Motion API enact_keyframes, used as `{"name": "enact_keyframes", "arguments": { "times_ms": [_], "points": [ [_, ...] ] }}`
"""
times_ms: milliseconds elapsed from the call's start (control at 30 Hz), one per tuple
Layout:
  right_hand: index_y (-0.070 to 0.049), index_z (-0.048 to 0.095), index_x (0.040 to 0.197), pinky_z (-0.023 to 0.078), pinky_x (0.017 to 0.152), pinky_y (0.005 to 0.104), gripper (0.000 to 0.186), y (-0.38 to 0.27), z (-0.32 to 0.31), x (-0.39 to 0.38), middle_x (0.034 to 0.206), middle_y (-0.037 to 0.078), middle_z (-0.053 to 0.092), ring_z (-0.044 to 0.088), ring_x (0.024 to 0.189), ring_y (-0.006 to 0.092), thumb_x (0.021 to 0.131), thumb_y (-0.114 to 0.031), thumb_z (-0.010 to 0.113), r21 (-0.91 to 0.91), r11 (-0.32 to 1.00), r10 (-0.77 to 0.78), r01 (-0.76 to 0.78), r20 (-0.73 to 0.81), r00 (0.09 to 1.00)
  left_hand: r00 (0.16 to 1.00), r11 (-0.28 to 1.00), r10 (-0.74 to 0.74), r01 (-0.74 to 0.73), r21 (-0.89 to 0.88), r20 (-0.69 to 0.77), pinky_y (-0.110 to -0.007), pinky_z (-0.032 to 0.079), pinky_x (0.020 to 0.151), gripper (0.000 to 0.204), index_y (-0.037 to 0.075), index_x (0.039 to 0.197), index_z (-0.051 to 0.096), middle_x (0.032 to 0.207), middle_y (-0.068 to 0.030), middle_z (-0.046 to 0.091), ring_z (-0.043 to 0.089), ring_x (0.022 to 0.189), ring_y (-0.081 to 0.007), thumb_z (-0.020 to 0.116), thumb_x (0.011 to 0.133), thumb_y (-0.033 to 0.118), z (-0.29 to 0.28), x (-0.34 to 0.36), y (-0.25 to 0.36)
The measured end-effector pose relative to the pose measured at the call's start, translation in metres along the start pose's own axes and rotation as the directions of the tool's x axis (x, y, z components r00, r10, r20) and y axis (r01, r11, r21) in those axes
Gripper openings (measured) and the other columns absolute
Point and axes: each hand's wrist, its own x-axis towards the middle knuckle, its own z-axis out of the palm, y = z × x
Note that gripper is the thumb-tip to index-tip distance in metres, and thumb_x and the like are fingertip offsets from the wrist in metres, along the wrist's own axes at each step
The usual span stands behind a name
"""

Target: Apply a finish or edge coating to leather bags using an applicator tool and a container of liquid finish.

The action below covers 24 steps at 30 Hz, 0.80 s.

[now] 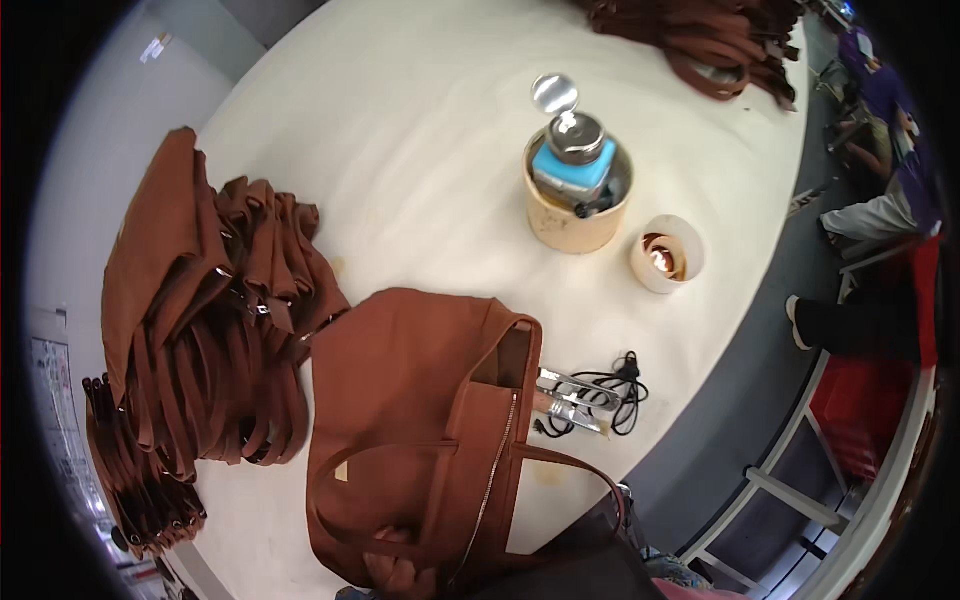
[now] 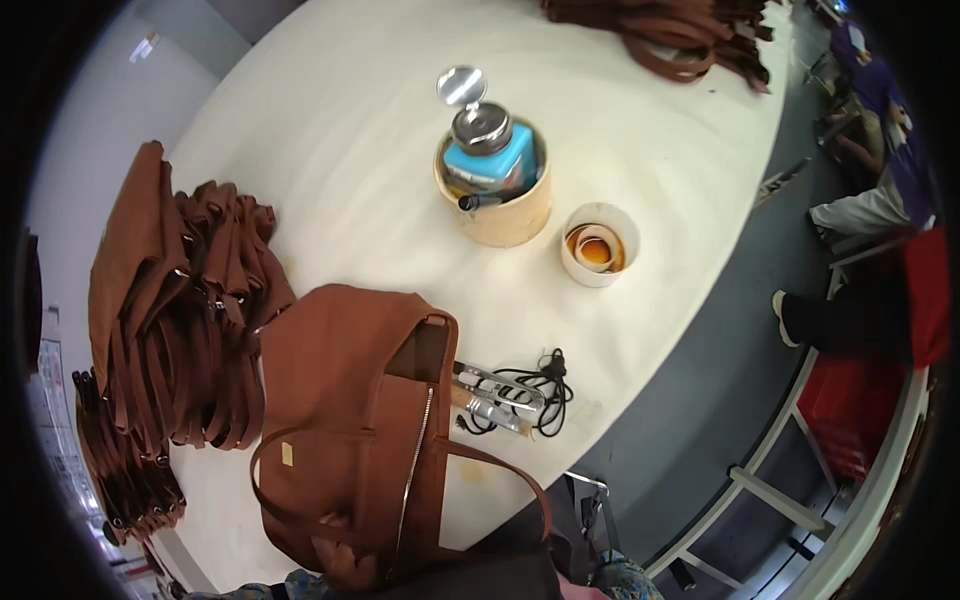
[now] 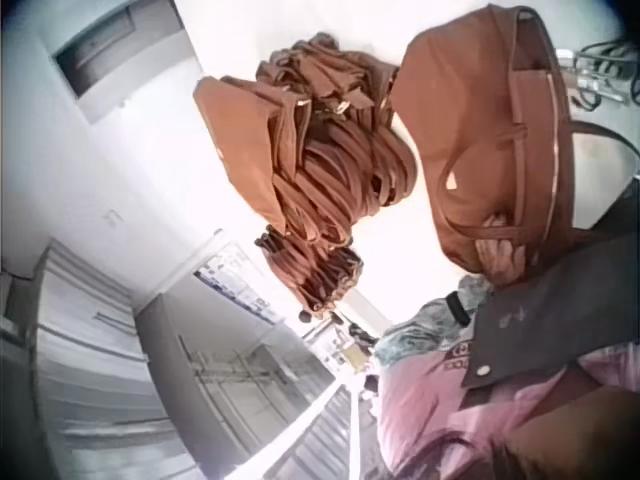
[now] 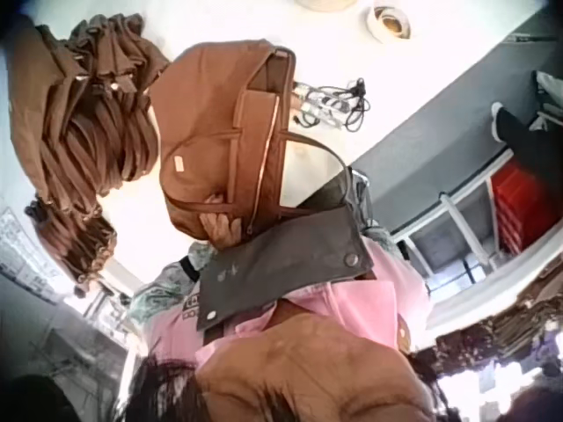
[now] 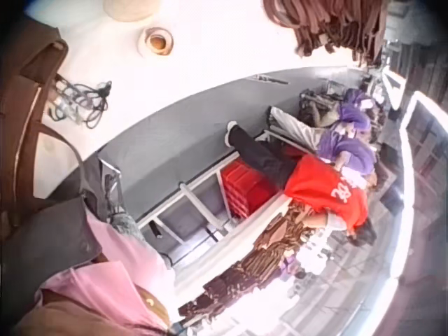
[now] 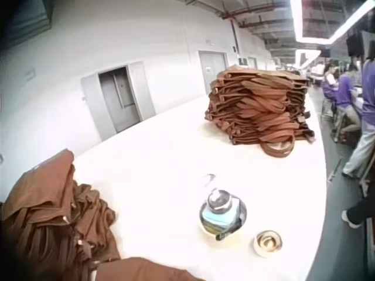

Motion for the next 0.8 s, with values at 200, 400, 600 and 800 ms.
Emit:
{"name": "enact_keyframes", "arguments": {
  "times_ms": [200, 400, 600, 800],
  "points": [
    [-0.010, 0.058, 0.089, 0.045, 0.069, 0.0355, 0.023, 0.021, -0.003, -0.021, 0.081, 0.012, 0.060, 0.059, 0.076, 0.0251, 0.078, -0.028, 0.049, 0.006, 1.000, -0.001, 0.000, 0.118, 0.993, 0.905, 0.894, 0.399, -0.420, 0.157, 0.148, -0.050, 0.042, 0.073, 0.022, -0.007, 0.079, 0.054, 0.096, -0.0272, 0.051, 0.051, 0.081, -0.0418, 0.054, 0.069, 0.013, -0.008, 0.003, -0.005],
    [-0.010, 0.058, 0.088, 0.045, 0.067, 0.0348, 0.022, 0.007, -0.049, -0.007, 0.078, 0.012, 0.060, 0.059, 0.074, 0.0242, 0.078, -0.027, 0.049, 0.047, 0.995, -0.086, 0.083, 0.069, 0.994, 0.835, 0.982, -0.188, 0.165, 0.092, 0.518, -0.048, 0.032, 0.081, 0.034, -0.003, 0.090, 0.054, 0.105, -0.0224, 0.048, 0.044, 0.095, -0.0397, 0.054, 0.073, 0.026, -0.033, 0.015, 0.020],
    [-0.009, 0.058, 0.086, 0.046, 0.066, 0.0340, 0.021, 0.013, -0.074, -0.001, 0.076, 0.012, 0.060, 0.058, 0.071, 0.0234, 0.079, -0.027, 0.048, 0.081, 0.981, -0.173, 0.176, -0.047, 0.984, 0.767, 0.983, -0.141, 0.181, -0.001, 0.626, -0.048, 0.033, 0.079, 0.027, -0.003, 0.081, 0.053, 0.100, -0.0223, 0.046, 0.043, 0.093, -0.0410, 0.059, 0.068, 0.019, -0.046, 0.033, 0.023],
    [-0.009, 0.058, 0.085, 0.046, 0.064, 0.0332, 0.021, 0.059, -0.090, -0.006, 0.074, 0.012, 0.059, 0.058, 0.069, 0.0225, 0.079, -0.026, 0.048, 0.088, 0.960, -0.247, 0.266, -0.179, 0.952, 0.776, 0.932, -0.217, 0.345, -0.110, 0.592, -0.035, 0.041, 0.079, 0.015, -0.004, 0.073, 0.047, 0.103, -0.0215, 0.049, 0.050, 0.093, -0.0372, 0.056, 0.076, 0.008, -0.069, 0.041, 0.019]
  ]
}}
